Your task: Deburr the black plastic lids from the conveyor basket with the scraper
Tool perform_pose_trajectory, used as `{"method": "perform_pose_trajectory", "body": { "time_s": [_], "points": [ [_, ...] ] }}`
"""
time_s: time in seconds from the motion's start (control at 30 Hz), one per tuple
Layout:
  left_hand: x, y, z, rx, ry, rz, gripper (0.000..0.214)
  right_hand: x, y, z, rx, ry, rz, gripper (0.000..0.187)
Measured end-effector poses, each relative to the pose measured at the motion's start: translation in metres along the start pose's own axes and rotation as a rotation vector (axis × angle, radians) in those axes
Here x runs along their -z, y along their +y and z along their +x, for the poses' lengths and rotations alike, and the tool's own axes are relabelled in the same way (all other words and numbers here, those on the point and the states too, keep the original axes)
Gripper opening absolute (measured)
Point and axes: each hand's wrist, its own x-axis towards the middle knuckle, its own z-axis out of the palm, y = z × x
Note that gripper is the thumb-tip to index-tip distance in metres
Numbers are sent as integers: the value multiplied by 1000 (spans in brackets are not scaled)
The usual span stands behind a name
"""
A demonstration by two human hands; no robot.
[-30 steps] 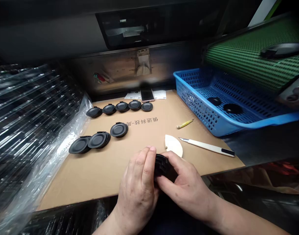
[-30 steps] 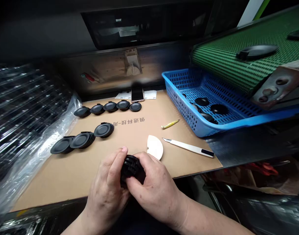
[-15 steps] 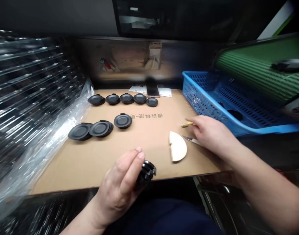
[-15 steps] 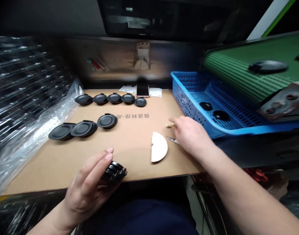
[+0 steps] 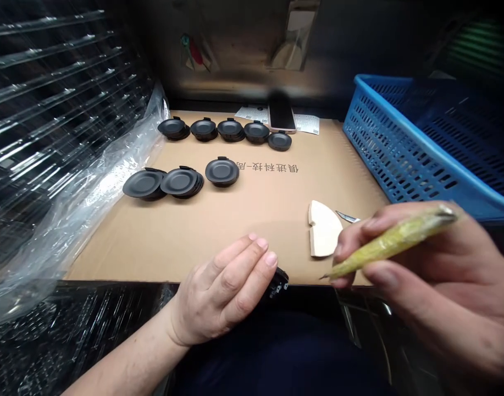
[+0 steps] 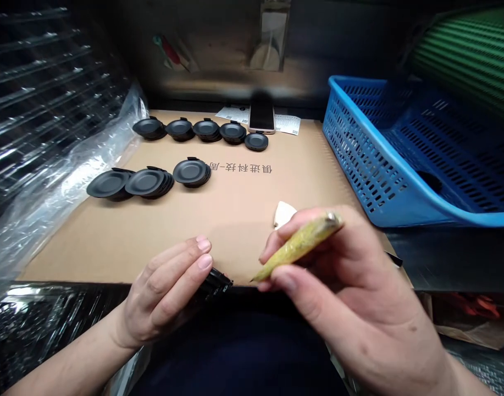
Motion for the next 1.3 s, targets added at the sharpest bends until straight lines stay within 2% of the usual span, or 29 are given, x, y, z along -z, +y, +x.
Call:
{"method": "perform_pose_trajectory", "body": {
  "time_s": [0.07, 0.2, 0.43, 0.6, 0.87, 1.03, 1.3],
  "points": [
    [0, -1, 1, -25, 11, 3, 20, -7, 0, -8, 21, -41, -69, 22],
    [-1, -2, 2, -51, 23, 34, 21, -12, 9, -11, 125, -119, -223, 17],
    [-2, -2, 4, -49, 20, 66, 21, -19, 10, -12, 58, -125, -235, 15],
    [-2, -3, 3, -55, 16, 88, 19, -19, 7, -10, 57, -110, -290, 12],
    [2, -2, 4, -47, -16, 46, 28, -18, 8, -11, 49, -105, -294, 13],
    [-1, -3, 4, -69, 24, 66, 24, -20, 7, -9, 57, -103, -314, 10],
    [0, -3, 6, -89, 11, 22, 30, -17, 3, -6, 104, -176, -370, 11]
  ]
}}
